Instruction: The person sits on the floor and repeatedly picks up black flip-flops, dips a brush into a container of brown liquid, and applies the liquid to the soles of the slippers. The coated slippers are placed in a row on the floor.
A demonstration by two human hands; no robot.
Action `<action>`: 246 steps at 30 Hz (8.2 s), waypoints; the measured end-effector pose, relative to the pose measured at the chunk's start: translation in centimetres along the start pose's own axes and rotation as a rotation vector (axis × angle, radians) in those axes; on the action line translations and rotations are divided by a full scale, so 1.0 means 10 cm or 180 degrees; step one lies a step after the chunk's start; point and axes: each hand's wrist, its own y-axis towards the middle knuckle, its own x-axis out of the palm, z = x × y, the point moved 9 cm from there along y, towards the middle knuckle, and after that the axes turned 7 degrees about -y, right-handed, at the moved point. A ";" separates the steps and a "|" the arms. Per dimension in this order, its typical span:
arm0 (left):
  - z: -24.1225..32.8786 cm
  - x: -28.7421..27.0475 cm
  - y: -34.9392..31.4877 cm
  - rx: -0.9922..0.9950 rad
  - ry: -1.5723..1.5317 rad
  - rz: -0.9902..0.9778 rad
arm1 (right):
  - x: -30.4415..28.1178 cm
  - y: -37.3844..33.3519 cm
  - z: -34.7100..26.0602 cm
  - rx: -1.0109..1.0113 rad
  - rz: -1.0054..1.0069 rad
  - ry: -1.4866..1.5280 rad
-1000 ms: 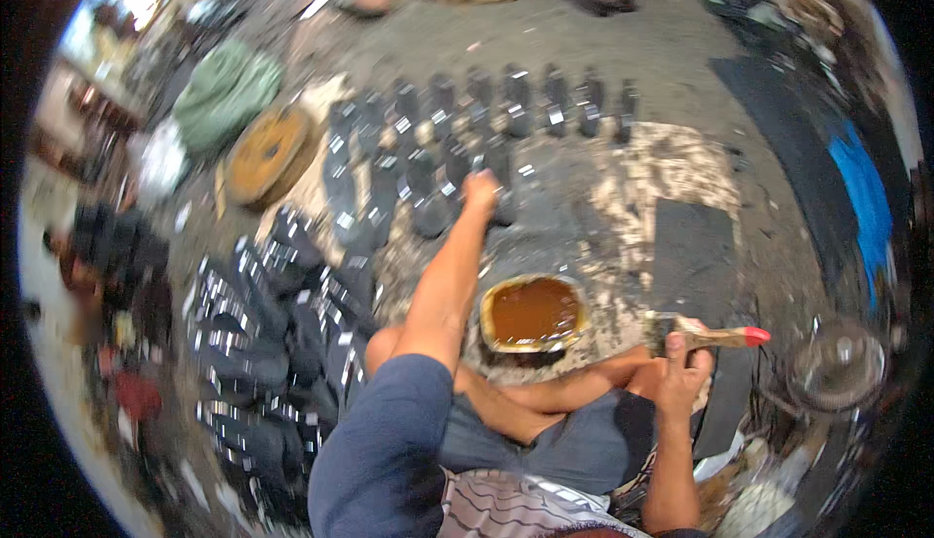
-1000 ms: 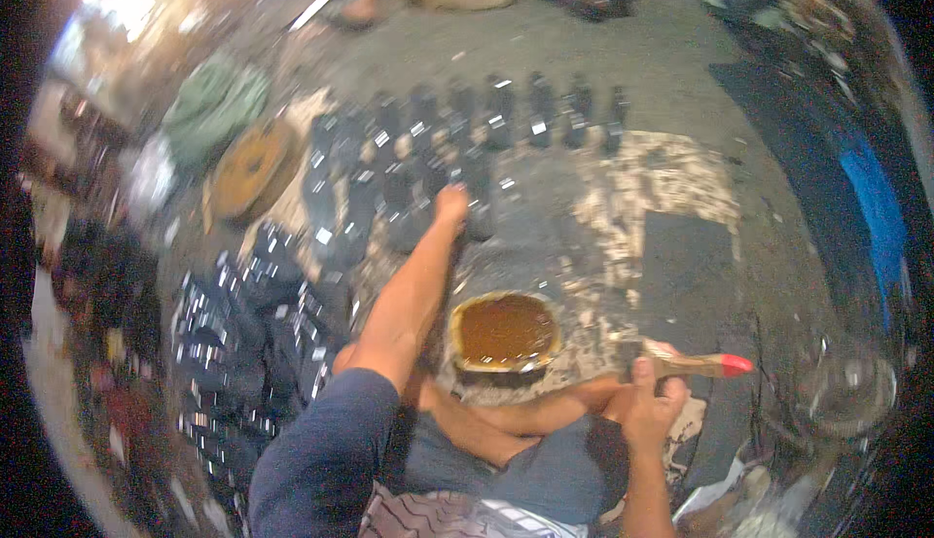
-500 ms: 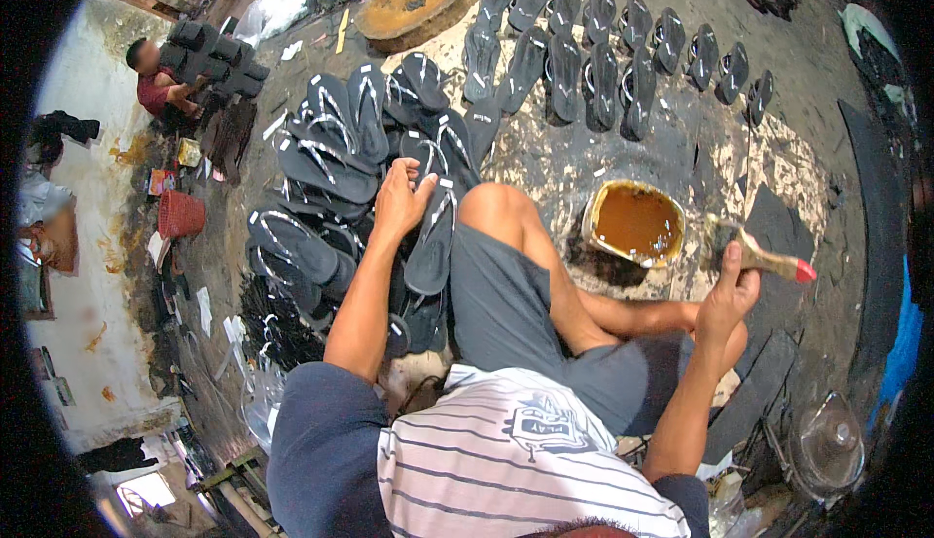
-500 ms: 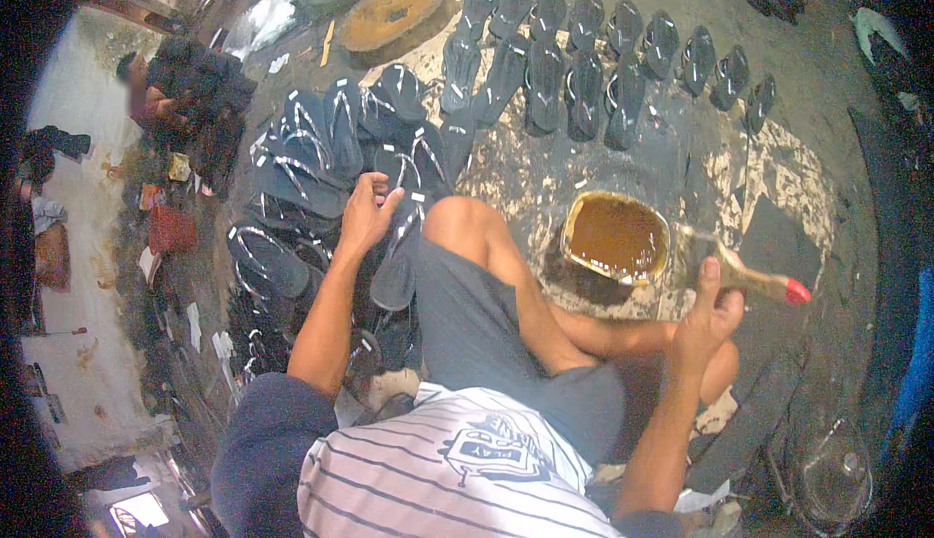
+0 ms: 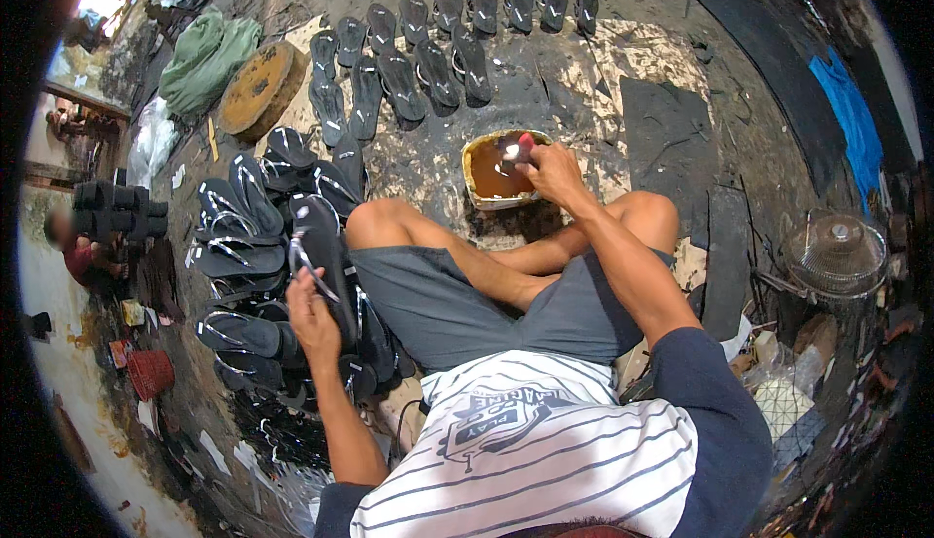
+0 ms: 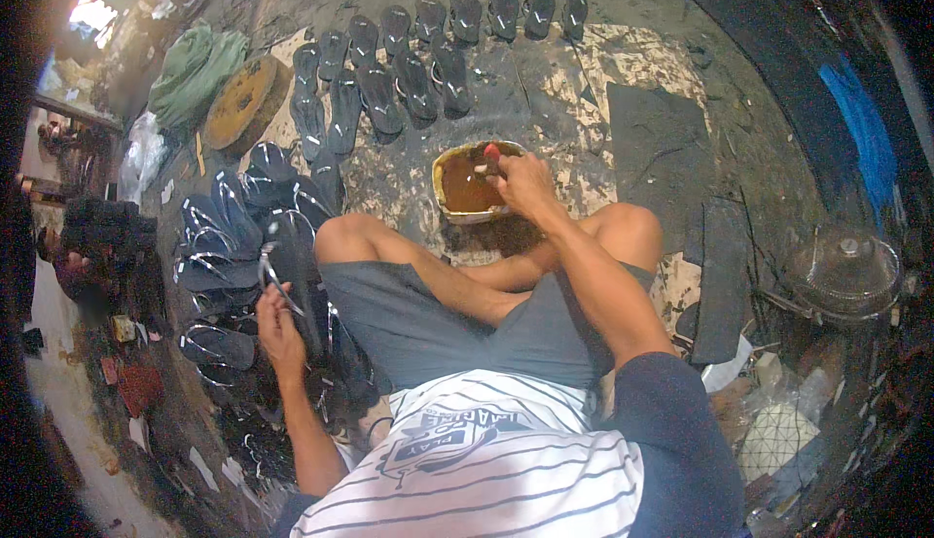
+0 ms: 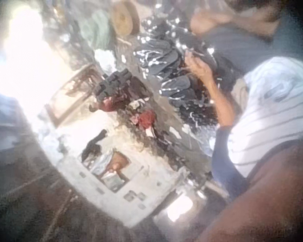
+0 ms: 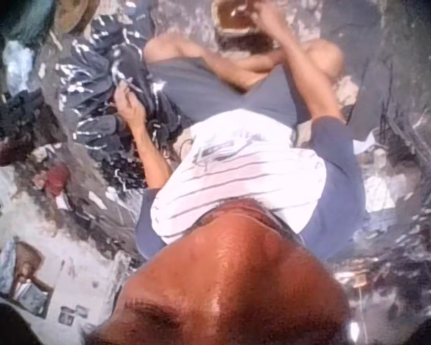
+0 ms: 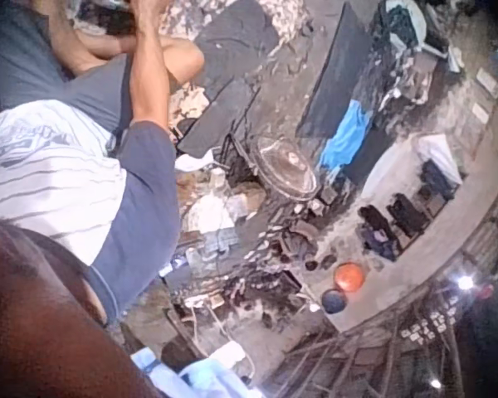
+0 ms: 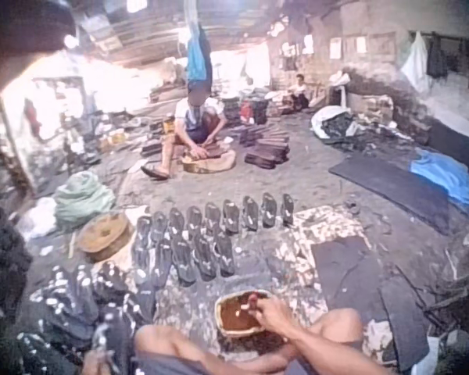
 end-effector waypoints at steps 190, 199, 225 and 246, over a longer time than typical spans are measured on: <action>1.02 3.91 1.92 -0.2406 -0.4998 -0.1358 | -1.79 -0.84 -0.37 0.0402 0.1567 0.3364; 0.47 6.53 2.83 -0.2395 -0.2248 -0.1343 | -2.08 -1.58 0.74 0.1411 0.2355 0.2379; -1.07 0.44 1.70 0.0160 0.0332 0.1242 | -0.29 0.03 -0.01 0.0794 -0.0404 0.1650; 1.12 1.74 0.49 -0.1440 -0.5224 -0.1286 | -1.64 -0.03 -0.63 0.0601 0.1101 0.3105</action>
